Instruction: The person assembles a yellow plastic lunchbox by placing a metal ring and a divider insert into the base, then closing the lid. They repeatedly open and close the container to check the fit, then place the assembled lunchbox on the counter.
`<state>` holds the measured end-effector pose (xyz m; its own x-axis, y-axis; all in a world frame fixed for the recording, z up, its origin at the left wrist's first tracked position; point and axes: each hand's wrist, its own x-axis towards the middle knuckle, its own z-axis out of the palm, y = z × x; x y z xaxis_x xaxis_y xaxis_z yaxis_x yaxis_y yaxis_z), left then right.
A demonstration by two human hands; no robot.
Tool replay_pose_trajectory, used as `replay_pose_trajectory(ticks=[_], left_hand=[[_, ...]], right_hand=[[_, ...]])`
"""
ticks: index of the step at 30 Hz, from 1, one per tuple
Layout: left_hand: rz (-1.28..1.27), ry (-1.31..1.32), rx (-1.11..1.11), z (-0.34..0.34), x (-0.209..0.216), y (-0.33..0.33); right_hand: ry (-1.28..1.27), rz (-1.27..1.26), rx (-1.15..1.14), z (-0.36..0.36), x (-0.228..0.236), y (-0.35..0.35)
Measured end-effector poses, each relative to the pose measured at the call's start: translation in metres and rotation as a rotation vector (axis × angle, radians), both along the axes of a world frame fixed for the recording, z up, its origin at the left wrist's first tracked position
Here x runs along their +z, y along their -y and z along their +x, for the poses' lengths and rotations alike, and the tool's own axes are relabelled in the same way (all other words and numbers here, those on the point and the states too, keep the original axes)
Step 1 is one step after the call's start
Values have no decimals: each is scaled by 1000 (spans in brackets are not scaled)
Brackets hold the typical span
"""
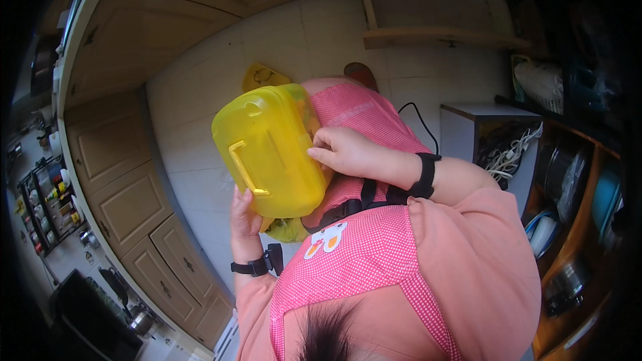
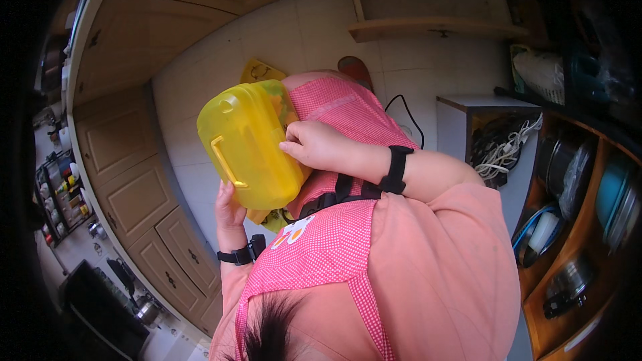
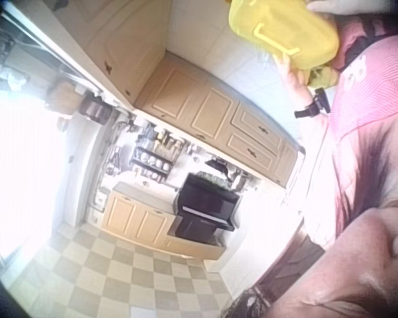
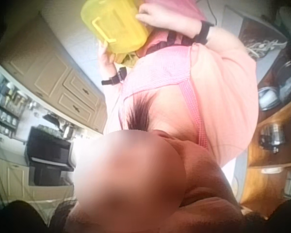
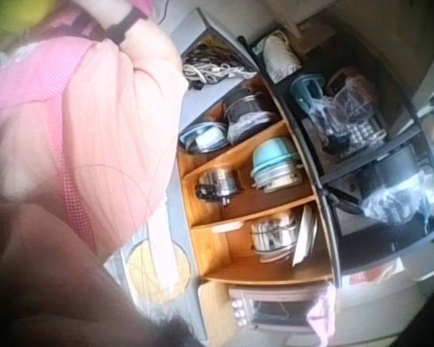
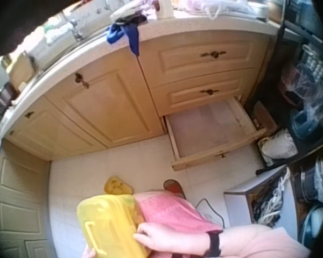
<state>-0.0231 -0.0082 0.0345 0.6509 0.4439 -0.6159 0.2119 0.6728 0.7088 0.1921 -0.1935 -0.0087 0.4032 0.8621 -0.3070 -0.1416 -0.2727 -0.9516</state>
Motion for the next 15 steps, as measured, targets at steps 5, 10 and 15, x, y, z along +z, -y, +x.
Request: replay_pose_trajectory(ticks=[5, 10, 15], left_hand=[[8, 14, 16, 2, 3, 5], [66, -26, 25, 2, 4, 11], [86, -44, 60, -2, -1, 17]], right_hand=[[132, 0, -13, 5, 13, 6], [260, -17, -48, 0, 19, 4], [352, -21, -66, -9, 18, 7]])
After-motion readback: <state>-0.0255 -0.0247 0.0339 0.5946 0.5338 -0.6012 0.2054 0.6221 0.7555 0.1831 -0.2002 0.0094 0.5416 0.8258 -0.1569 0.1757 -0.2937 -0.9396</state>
